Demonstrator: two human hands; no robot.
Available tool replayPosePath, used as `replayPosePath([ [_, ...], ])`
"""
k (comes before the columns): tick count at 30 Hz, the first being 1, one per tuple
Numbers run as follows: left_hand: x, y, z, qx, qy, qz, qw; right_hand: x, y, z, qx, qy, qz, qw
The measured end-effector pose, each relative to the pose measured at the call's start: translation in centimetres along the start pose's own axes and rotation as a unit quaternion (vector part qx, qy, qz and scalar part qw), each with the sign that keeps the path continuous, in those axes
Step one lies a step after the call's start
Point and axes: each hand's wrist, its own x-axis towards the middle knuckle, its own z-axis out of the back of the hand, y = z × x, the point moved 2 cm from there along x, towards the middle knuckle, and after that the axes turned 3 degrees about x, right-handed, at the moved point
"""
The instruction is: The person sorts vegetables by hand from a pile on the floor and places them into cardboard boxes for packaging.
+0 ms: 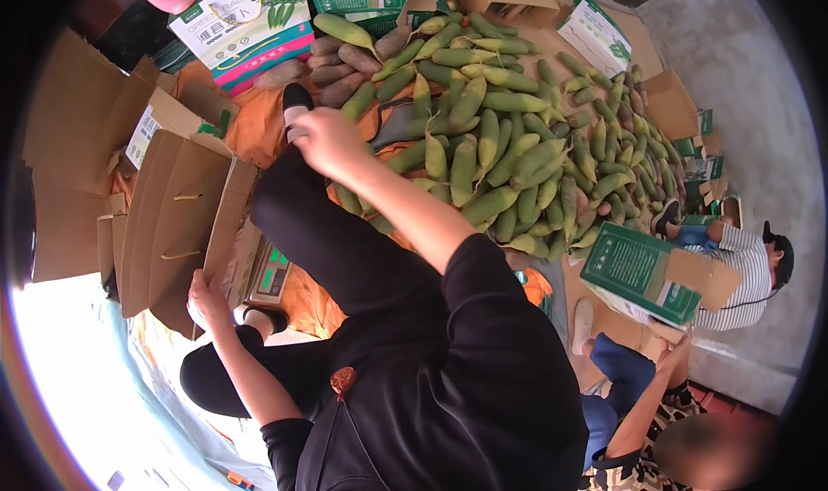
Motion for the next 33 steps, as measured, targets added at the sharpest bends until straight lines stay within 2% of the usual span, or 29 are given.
replayPosePath([
  [1,0.1,0.2,0.0,-0.004,-0.005,0.001,1.0,-1.3,-2.7,1.4,-0.029,-0.009,-0.069,0.997],
  [2,0.1,0.1,0.1,-0.008,-0.01,0.002,1.0,-2.5,-5.0,3.3,-0.076,0.023,-0.151,0.985],
  [4,0.0,0.0,0.2,-0.004,0.003,0.005,1.0,-6.5,-11.5,5.5,-0.183,-0.035,-0.174,0.967],
  [6,0.1,0.2,-0.1,0.004,0.006,0.017,1.0,-9.3,-14.1,8.4,-0.274,0.011,-0.303,0.912],
  [8,0.1,0.2,0.0,0.006,0.003,0.017,1.0,-11.5,-17.5,10.5,-0.334,0.013,-0.358,0.872],
  [10,0.1,0.2,0.1,0.011,-0.001,0.021,1.0,-13.3,-18.6,12.0,-0.333,0.048,-0.4,0.852],
  [14,0.3,0.3,0.0,0.003,-0.006,0.021,1.0,-15.4,-22.1,12.1,-0.271,0.068,-0.4,0.873],
  [16,0.1,0.4,-0.2,0.005,-0.007,0.034,0.999,-15.1,-22.1,11.8,-0.312,0.076,-0.418,0.85],
  [18,0.3,0.3,-0.1,0.001,-0.013,0.015,1.0,-15.4,-22.9,11.5,-0.369,0.081,-0.376,0.846],
  [23,-0.1,-0.5,1.2,0.011,-0.034,0.003,0.999,-15.8,-22.6,11.0,-0.367,0.089,-0.395,0.838],
  [27,-0.4,-1.0,1.5,-0.001,-0.035,0.001,0.999,-15.7,-20.0,10.8,-0.382,0.099,-0.379,0.837],
  [31,-0.5,-1.0,1.5,-0.007,-0.037,0.002,0.999,-14.5,-16.8,10.3,-0.365,0.129,-0.336,0.859],
  [33,-0.5,-0.7,1.3,-0.011,-0.038,0.004,0.999,-13.0,-14.0,10.2,-0.37,0.115,-0.261,0.884],
])
